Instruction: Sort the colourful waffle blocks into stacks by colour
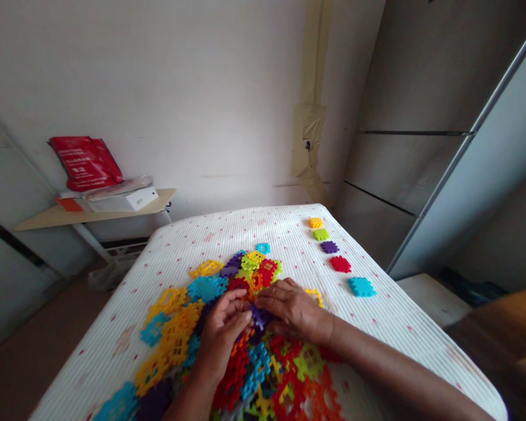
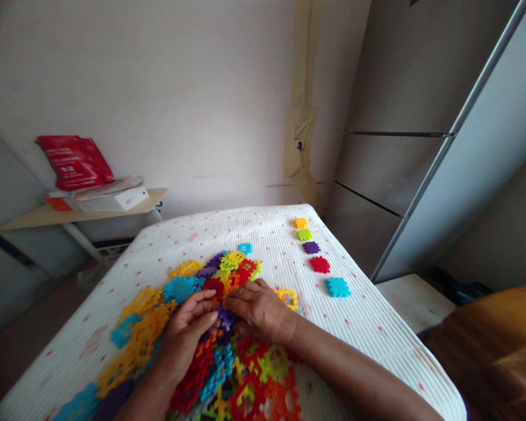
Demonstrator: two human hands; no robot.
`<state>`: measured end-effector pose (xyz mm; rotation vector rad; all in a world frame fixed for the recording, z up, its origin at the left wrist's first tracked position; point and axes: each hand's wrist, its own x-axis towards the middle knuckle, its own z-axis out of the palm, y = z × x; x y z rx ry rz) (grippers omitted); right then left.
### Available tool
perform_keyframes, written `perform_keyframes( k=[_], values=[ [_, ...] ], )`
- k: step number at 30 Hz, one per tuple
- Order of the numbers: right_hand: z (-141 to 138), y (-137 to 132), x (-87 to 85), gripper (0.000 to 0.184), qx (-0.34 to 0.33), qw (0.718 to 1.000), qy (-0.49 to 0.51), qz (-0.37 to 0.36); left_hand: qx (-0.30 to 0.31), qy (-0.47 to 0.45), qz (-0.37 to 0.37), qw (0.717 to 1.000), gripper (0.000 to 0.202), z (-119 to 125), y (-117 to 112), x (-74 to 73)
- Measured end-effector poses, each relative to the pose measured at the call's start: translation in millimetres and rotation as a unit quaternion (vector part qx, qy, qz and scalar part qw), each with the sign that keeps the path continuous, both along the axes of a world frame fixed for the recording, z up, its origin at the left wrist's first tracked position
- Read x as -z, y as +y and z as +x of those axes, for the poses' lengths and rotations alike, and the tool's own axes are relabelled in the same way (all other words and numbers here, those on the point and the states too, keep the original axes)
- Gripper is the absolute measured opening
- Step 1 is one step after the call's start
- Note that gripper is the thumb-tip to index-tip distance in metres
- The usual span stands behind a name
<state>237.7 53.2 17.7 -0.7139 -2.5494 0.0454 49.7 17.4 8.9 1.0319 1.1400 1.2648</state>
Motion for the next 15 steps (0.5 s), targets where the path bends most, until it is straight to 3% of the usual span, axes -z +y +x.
perform_keyframes(
  k=[6, 10, 13, 15],
  values=[
    [60, 60, -5.4, 0.040, 0.141, 0.990, 0.012, 0.023, 0.003, 0.008, 0.006, 1.000, 0.041, 1, -2, -4.5],
    [96, 97, 0.5, 0.042, 0.253, 0.963, -0.075, -0.047, 0.008, 0.008, 0.002, 1.000, 0.039, 0, 0, -2.8],
    [106, 111, 5.6, 0.042, 0.325, 0.932, -0.132, -0.096, 0.010, 0.008, 0.004, 1.000, 0.038, -1, 1, 0.0],
    [107, 117, 7.8, 0.041, 0.338, 0.923, -0.149, -0.108, 0.011, 0.011, 0.005, 1.000, 0.037, -2, 2, 2.1]
  ],
)
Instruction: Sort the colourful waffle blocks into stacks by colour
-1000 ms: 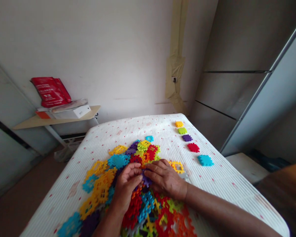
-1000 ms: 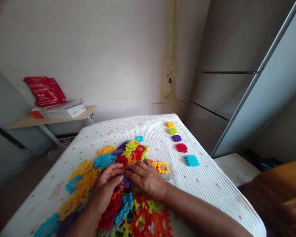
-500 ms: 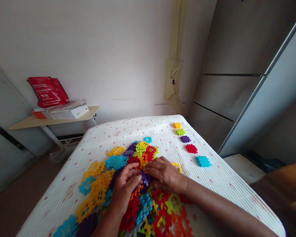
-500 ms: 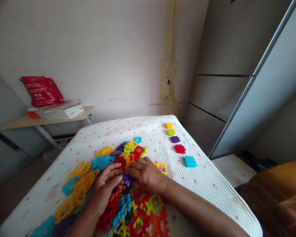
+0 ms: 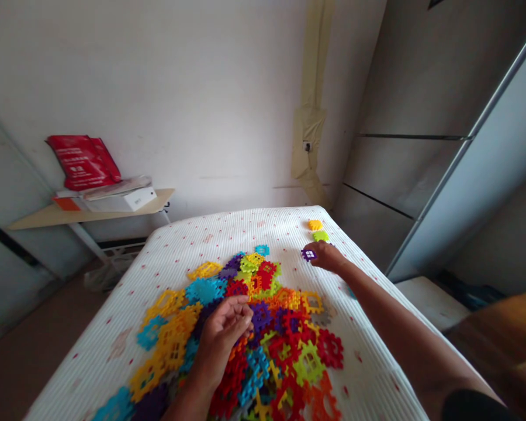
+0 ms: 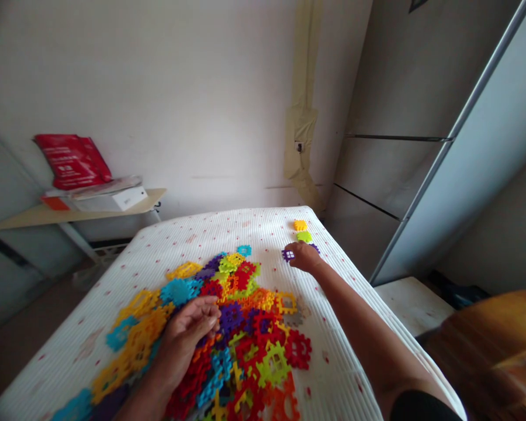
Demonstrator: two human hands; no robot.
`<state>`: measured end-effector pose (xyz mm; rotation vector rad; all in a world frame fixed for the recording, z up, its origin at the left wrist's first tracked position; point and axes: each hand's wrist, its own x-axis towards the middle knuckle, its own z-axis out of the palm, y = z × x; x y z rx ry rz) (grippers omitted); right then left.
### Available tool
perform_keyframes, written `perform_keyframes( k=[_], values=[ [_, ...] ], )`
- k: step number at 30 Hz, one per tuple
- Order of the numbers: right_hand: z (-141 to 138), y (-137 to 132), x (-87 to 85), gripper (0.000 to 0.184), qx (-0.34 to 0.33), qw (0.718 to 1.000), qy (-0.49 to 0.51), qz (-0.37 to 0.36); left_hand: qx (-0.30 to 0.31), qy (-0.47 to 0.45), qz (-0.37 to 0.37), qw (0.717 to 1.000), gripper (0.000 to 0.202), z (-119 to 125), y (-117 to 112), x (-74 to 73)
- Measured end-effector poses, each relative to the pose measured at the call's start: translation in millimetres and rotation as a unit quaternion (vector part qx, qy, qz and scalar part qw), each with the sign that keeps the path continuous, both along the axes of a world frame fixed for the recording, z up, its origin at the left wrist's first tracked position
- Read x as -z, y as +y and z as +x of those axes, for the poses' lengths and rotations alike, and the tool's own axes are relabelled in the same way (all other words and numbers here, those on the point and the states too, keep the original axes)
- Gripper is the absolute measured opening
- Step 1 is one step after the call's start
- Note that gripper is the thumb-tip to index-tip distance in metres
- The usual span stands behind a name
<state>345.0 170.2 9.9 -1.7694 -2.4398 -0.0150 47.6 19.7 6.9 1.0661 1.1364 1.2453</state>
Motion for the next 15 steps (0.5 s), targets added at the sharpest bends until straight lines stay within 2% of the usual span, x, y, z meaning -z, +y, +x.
perform_keyframes(
  k=[10, 13, 15],
  values=[
    [0, 15, 11.6, 0.041, 0.022, 0.997, -0.052, -0.054, 0.006, 0.017, 0.005, 1.000, 0.033, -2, 0, 2.8],
    [-4, 15, 14.5, 0.039, 0.022, 0.996, -0.063, -0.060, -0.001, 0.076, 0.016, 0.997, 0.031, -3, -1, 4.2],
    [-8, 12, 13.8, 0.039, 0.024, 0.996, -0.067, -0.056, -0.009, 0.146, 0.055, 0.988, 0.027, -2, -1, 7.3]
  ],
)
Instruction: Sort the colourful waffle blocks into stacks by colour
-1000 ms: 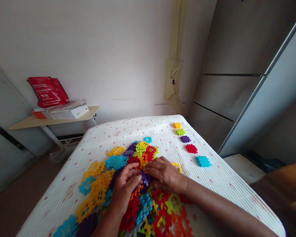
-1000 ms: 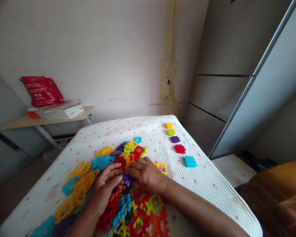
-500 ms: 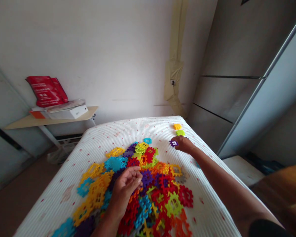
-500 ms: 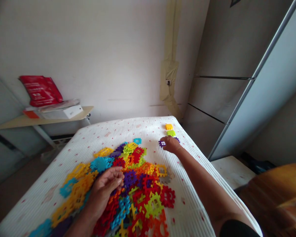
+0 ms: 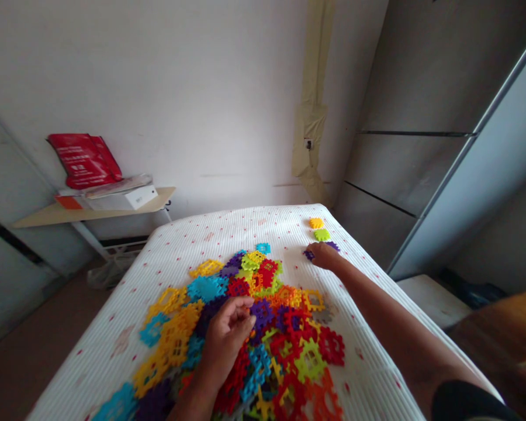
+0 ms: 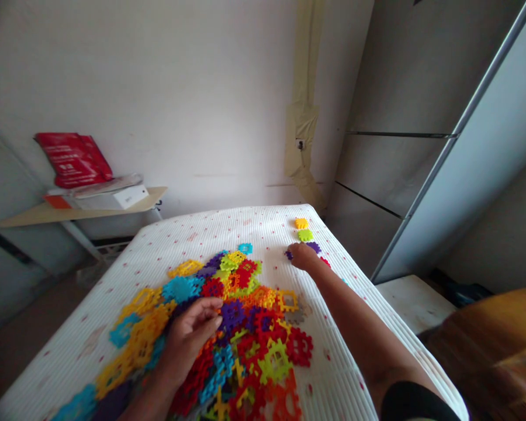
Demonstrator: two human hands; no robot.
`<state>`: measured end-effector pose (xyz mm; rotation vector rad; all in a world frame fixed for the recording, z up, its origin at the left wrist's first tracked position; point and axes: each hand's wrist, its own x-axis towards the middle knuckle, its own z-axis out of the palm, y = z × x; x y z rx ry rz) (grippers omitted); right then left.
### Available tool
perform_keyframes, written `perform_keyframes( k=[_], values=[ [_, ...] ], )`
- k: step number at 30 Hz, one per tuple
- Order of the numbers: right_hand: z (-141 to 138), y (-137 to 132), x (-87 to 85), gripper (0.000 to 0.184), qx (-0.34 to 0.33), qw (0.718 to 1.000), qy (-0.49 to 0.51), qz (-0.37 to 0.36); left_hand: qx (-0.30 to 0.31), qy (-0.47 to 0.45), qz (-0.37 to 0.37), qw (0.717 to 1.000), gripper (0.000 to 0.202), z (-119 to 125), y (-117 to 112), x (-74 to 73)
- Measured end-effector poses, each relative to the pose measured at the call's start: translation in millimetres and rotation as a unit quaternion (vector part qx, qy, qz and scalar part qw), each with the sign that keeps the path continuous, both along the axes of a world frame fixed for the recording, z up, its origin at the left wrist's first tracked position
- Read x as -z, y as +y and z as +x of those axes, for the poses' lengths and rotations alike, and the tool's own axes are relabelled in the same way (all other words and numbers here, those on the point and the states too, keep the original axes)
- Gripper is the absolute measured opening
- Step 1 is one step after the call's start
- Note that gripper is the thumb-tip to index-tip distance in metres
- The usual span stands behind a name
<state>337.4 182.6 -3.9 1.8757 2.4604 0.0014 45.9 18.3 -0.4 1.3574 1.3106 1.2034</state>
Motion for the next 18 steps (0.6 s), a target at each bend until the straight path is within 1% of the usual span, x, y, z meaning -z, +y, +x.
perform_keyframes(
  k=[2, 4, 7, 10, 13, 16, 18],
  values=[
    [-4, -5, -3.4, 0.037, 0.000, 1.000, 0.001, 0.009, -0.002, 0.076, 0.054, 0.996, 0.026, 2, 1, 4.2],
    [-10, -13, -8.7, 0.034, -0.004, 1.000, 0.009, 0.025, 0.002, 0.143, 0.089, 0.986, 0.029, 6, 2, 8.3],
    [-21, -29, -16.4, 0.036, -0.021, 0.998, 0.029, 0.053, 0.012, 0.221, 0.095, 0.971, 0.038, 10, 4, 12.4],
    [-37, -47, -20.2, 0.035, -0.064, 0.992, 0.080, 0.072, 0.015, 0.277, 0.098, 0.956, 0.042, 11, 7, 14.7],
    [-54, -63, -20.6, 0.033, -0.129, 0.980, 0.139, 0.065, 0.015, 0.297, 0.111, 0.948, 0.042, 11, 9, 16.3],
    [-64, -75, -21.4, 0.032, -0.183, 0.969, 0.156, 0.057, 0.025, 0.274, 0.114, 0.955, 0.043, 10, 8, 16.4],
    [-67, -81, -22.9, 0.029, -0.207, 0.964, 0.153, 0.060, 0.027, 0.255, 0.108, 0.961, 0.043, 11, 5, 15.1]
  ],
)
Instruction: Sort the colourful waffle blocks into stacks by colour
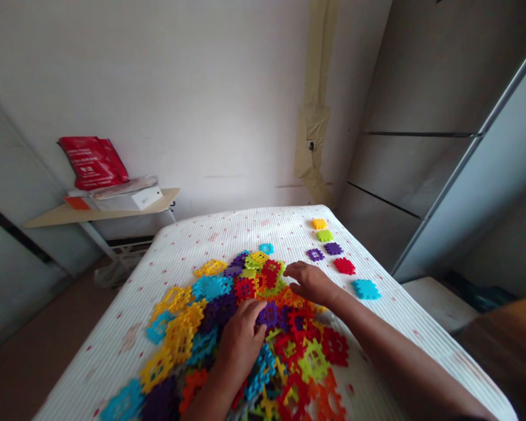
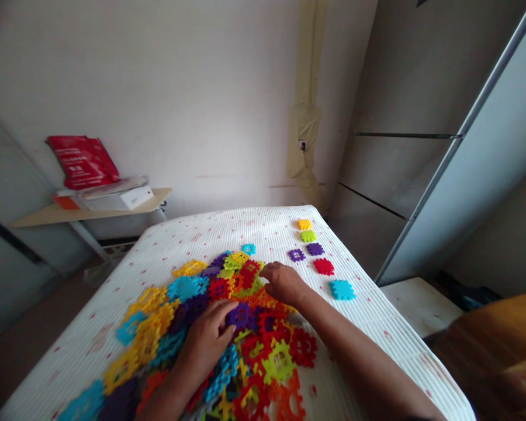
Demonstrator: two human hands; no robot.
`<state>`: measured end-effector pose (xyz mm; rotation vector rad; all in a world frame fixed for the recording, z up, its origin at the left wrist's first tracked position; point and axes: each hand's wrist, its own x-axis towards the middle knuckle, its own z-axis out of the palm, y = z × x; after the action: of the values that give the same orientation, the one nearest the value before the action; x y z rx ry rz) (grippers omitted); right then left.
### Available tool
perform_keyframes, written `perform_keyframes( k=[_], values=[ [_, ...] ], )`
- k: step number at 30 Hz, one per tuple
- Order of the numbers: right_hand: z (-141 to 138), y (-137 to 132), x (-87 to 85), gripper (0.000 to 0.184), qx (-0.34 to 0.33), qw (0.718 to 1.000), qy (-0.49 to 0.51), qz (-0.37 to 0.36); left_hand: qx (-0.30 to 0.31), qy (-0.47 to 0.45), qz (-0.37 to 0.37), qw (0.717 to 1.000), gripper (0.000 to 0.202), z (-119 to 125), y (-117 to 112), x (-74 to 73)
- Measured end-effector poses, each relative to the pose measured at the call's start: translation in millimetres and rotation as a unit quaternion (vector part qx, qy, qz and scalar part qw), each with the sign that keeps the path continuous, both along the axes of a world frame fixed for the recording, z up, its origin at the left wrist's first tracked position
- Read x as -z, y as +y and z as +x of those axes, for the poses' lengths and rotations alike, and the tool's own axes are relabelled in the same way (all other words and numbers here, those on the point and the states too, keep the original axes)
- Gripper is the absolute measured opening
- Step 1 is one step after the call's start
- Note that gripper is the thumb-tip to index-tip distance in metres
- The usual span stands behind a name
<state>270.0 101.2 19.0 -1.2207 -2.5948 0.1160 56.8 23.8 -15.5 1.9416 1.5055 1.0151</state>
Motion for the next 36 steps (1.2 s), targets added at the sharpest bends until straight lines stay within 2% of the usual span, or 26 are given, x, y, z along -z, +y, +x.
perform_keyframes(
  k=[7, 13, 17, 22, 25, 31, 36],
  values=[
    [-3, -19, 0.5, 0.021, -0.032, 0.999, 0.034, 0.021, -0.030, -0.053, 0.000, 0.998, 0.048, 3, -4, -6.4],
    [-9, -26, 5.7, 0.018, -0.049, 0.997, 0.058, 0.000, -0.035, -0.099, -0.005, 0.994, 0.032, -1, -5, -5.9],
    [-9, -28, 3.7, 0.028, -0.069, 0.991, 0.115, -0.025, -0.033, -0.222, -0.062, 0.973, 0.033, -3, -6, -7.4],
    [-12, -36, -2.1, 0.054, -0.139, 0.976, 0.165, -0.030, -0.046, -0.353, -0.134, 0.925, 0.060, -5, -2, -10.9],
    [-21, -42, -4.2, 0.062, -0.169, 0.977, 0.128, 0.002, -0.056, -0.398, -0.151, 0.903, 0.073, -5, -1, -15.0],
    [-40, -50, 0.7, 0.044, -0.168, 0.976, 0.030, 0.134, -0.052, -0.424, -0.175, 0.887, 0.082, -6, -4, -21.6],
    [-45, -52, 8.3, 0.041, -0.151, 0.966, 0.007, 0.209, -0.028, -0.433, -0.197, 0.879, 0.087, -9, -3, -22.1]
  ],
)
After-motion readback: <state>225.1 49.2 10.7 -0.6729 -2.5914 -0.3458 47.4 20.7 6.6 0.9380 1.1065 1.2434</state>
